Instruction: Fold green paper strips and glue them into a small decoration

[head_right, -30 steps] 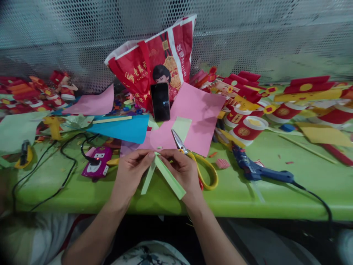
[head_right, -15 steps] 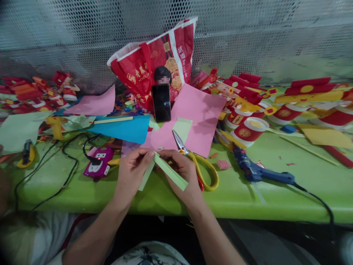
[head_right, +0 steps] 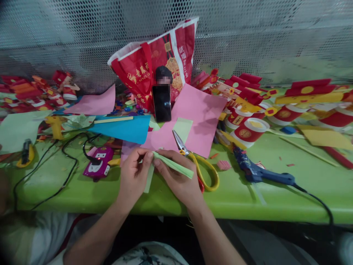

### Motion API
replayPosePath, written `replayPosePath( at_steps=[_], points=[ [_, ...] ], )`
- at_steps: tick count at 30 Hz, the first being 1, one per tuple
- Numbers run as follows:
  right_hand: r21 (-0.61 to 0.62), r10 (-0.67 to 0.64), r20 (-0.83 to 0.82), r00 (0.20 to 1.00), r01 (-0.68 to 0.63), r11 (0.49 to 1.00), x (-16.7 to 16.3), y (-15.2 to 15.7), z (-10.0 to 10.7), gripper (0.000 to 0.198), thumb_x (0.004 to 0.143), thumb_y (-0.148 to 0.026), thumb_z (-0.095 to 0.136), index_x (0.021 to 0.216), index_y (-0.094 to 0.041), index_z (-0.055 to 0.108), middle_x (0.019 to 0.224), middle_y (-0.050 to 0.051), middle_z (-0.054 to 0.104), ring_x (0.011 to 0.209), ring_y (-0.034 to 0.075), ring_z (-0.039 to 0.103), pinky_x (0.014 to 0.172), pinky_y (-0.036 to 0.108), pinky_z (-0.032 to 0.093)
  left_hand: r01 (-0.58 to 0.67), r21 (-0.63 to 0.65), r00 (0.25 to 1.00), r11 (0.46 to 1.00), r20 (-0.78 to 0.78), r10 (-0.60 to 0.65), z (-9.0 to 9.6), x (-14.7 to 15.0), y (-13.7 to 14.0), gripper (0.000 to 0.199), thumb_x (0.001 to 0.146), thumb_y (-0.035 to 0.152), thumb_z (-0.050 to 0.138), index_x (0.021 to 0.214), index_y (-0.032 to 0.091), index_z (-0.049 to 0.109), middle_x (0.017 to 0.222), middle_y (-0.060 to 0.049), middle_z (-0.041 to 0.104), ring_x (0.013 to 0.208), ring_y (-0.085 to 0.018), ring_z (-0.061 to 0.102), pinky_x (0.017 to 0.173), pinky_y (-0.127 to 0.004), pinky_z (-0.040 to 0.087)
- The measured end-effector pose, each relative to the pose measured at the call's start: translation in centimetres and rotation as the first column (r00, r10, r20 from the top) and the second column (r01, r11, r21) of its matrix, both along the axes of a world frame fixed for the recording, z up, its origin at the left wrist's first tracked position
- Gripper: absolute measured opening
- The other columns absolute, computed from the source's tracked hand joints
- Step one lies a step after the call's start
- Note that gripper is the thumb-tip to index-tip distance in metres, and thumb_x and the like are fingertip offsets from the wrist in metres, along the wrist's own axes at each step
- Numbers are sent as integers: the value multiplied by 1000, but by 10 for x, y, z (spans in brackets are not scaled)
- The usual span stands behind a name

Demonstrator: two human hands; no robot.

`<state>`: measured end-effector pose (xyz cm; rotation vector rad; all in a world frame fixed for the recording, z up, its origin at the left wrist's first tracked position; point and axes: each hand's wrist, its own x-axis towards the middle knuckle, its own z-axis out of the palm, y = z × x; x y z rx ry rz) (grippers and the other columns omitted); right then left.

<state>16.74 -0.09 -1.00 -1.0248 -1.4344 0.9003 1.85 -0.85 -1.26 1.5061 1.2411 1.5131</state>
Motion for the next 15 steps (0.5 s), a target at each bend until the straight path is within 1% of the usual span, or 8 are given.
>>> replayPosePath(
  at_steps=[3,6,9,12,15],
  points=[
    [-2,-4,-20,1000,4,1000,1,0,-1,15,94,-35,79,103,-25,86,97,5,85,81,22,80,75,35,69,5,12,1000,1000,5,-5,0,1,-1,21,107,39,61,95,22,66,84,-2,70,75,-17,65,68,-26,50],
    [-7,9,-40,999,-10,1000,1,0,2,14,96,-34,76,101,-27,87,98,5,85,83,23,80,72,35,69,3,28,1000,1000,15,-4,-1,2,-2,20,107,39,61,98,22,67,88,-3,71,81,-18,67,74,-27,52],
    [-8,-1,-43,999,1,1000,1,1,5,13,91,-35,81,99,-28,87,96,5,85,83,24,80,74,37,70,7,38,999,999,38,-8,-1,3,-2,21,107,40,61,97,23,67,87,-3,71,80,-18,67,73,-27,52],
    [-25,-22,-67,998,21,999,-1,1,6,14,85,-35,87,96,-26,86,89,4,84,74,22,79,69,34,69,7,56,1000,998,28,-9,-1,4,-2,20,107,39,60,97,23,66,86,-3,70,77,-17,66,70,-26,52],
    [-33,-34,-73,997,31,999,-2,1,5,11,86,-33,86,93,-25,85,82,2,83,66,19,77,62,29,66,4,75,1000,997,-1,-4,-1,5,-2,18,107,37,59,98,23,66,89,-4,70,77,-17,65,70,-26,52]
  ],
)
